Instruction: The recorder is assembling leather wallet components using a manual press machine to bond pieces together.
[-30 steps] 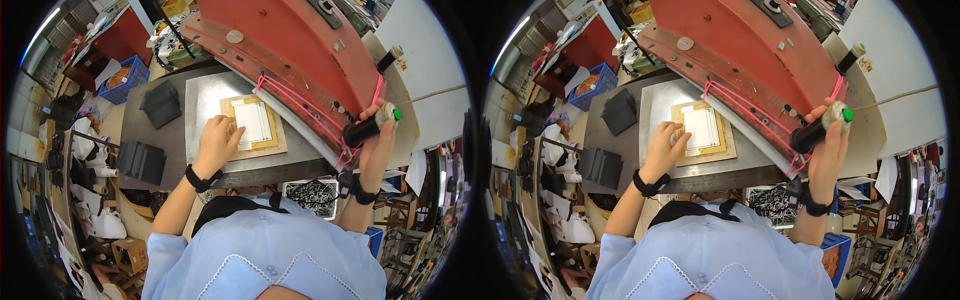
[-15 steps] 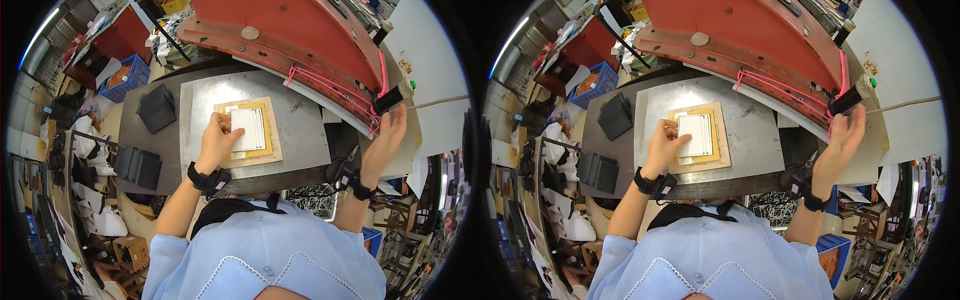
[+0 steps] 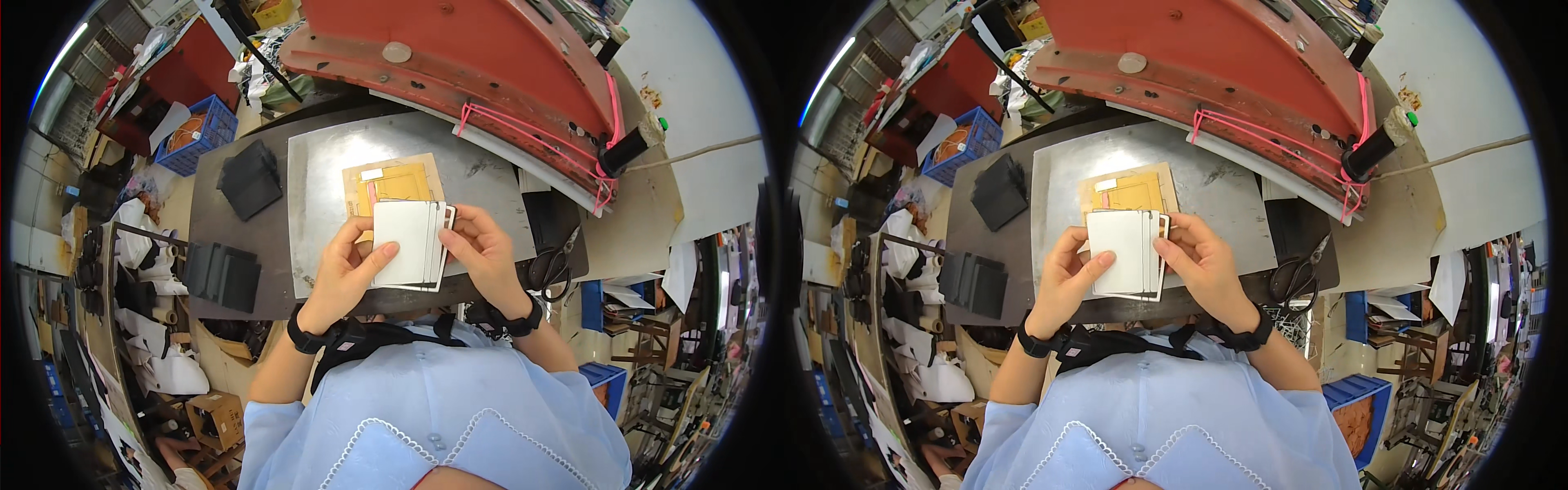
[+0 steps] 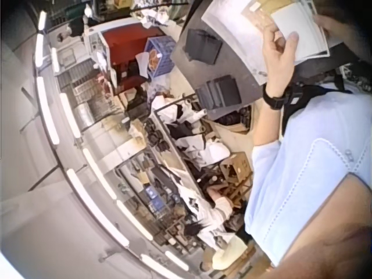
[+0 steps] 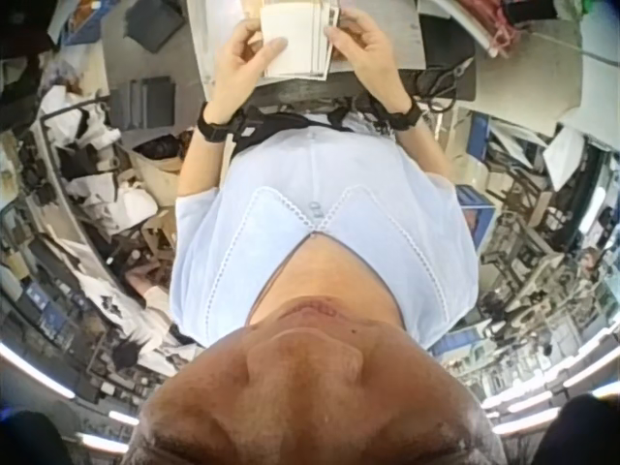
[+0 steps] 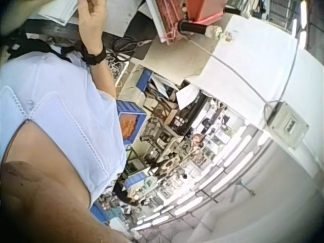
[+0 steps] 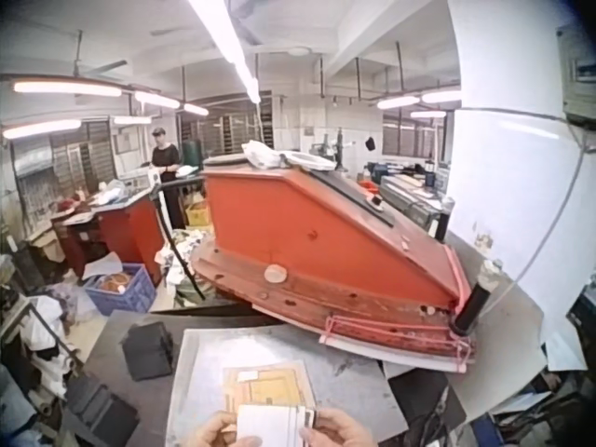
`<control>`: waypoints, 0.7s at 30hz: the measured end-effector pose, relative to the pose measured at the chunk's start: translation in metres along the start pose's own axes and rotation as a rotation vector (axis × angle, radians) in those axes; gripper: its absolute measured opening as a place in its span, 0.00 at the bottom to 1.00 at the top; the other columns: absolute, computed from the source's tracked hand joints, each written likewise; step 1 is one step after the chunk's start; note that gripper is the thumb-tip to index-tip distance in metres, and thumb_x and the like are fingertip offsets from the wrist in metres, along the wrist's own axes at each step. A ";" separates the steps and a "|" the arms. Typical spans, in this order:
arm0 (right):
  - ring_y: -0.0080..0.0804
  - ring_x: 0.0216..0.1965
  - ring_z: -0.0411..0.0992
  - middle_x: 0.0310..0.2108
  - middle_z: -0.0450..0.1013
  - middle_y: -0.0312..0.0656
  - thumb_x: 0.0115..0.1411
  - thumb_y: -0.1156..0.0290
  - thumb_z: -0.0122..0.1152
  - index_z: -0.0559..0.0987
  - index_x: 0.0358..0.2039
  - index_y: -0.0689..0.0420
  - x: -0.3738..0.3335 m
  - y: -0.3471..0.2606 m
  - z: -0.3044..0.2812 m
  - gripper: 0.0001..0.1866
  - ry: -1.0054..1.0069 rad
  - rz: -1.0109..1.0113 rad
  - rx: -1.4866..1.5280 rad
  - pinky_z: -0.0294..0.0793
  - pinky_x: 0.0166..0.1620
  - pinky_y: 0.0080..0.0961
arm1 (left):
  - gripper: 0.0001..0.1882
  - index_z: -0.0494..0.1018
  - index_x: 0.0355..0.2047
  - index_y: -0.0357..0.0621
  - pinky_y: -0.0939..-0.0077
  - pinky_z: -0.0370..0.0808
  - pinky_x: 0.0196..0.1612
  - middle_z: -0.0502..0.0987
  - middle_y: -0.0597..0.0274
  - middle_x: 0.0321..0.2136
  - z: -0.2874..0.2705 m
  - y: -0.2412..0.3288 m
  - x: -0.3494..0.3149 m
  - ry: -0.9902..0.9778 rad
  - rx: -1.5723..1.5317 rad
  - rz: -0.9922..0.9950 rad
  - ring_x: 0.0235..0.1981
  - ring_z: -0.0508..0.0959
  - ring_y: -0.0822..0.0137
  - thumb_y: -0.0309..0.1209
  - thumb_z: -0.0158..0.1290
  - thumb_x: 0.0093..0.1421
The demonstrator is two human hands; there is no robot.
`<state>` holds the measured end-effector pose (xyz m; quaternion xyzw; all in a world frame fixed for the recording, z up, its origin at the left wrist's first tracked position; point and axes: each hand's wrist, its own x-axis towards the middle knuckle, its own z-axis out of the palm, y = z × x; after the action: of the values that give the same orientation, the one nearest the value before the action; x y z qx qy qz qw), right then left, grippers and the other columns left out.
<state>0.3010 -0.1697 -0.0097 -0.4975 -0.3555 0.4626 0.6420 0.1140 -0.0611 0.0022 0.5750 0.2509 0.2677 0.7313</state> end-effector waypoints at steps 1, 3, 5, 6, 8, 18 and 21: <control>0.17 0.36 0.73 0.38 0.78 0.36 0.66 0.71 0.58 0.71 0.54 0.62 0.001 0.001 0.004 0.18 0.017 -0.016 0.008 0.73 0.37 0.16 | 0.18 0.66 0.52 0.35 0.79 0.75 0.48 0.76 0.55 0.46 -0.002 -0.002 -0.002 0.013 -0.019 0.011 0.45 0.78 0.70 0.21 0.55 0.63; 0.17 0.34 0.73 0.36 0.78 0.36 0.66 0.70 0.57 0.74 0.50 0.62 0.000 0.000 0.007 0.14 0.032 0.014 -0.041 0.73 0.36 0.17 | 0.22 0.64 0.56 0.36 0.78 0.75 0.48 0.76 0.54 0.46 0.003 0.005 -0.006 0.040 -0.044 0.046 0.45 0.78 0.69 0.21 0.55 0.62; 0.17 0.32 0.72 0.34 0.78 0.37 0.67 0.68 0.56 0.77 0.46 0.62 0.000 0.002 0.006 0.12 0.007 0.051 -0.043 0.72 0.35 0.18 | 0.25 0.63 0.58 0.38 0.77 0.74 0.49 0.76 0.53 0.46 0.002 0.007 -0.010 0.014 -0.041 0.093 0.46 0.78 0.68 0.21 0.56 0.62; 0.17 0.32 0.72 0.33 0.78 0.37 0.67 0.68 0.56 0.78 0.44 0.63 0.000 0.005 0.002 0.12 -0.029 0.073 -0.021 0.72 0.35 0.18 | 0.26 0.63 0.59 0.38 0.76 0.74 0.50 0.76 0.52 0.46 -0.001 0.007 -0.013 -0.021 -0.025 0.124 0.46 0.78 0.67 0.21 0.56 0.61; 0.18 0.31 0.72 0.31 0.78 0.37 0.68 0.66 0.54 0.79 0.41 0.63 0.002 0.007 0.002 0.12 -0.091 0.125 0.029 0.72 0.35 0.18 | 0.25 0.66 0.58 0.41 0.74 0.74 0.50 0.76 0.52 0.46 -0.007 0.009 -0.020 -0.089 0.144 0.159 0.47 0.78 0.64 0.21 0.57 0.60; 0.18 0.27 0.74 0.26 0.77 0.36 0.69 0.65 0.53 0.79 0.41 0.62 -0.005 0.036 0.004 0.13 0.084 0.111 -0.112 0.71 0.31 0.16 | 0.11 0.79 0.40 0.43 0.62 0.68 0.59 0.68 0.48 0.57 -0.017 0.017 -0.025 0.068 0.526 0.556 0.61 0.67 0.52 0.21 0.60 0.55; 0.18 0.27 0.74 0.25 0.77 0.35 0.68 0.67 0.53 0.79 0.41 0.62 -0.025 0.025 -0.009 0.12 0.155 0.125 -0.176 0.72 0.32 0.16 | 0.11 0.72 0.46 0.37 0.73 0.72 0.54 0.74 0.54 0.51 -0.036 0.018 -0.028 0.265 0.070 0.187 0.52 0.76 0.67 0.24 0.55 0.63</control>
<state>0.2956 -0.1942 -0.0364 -0.6073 -0.3124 0.4288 0.5914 0.0679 -0.0512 0.0138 0.5805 0.2997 0.3995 0.6432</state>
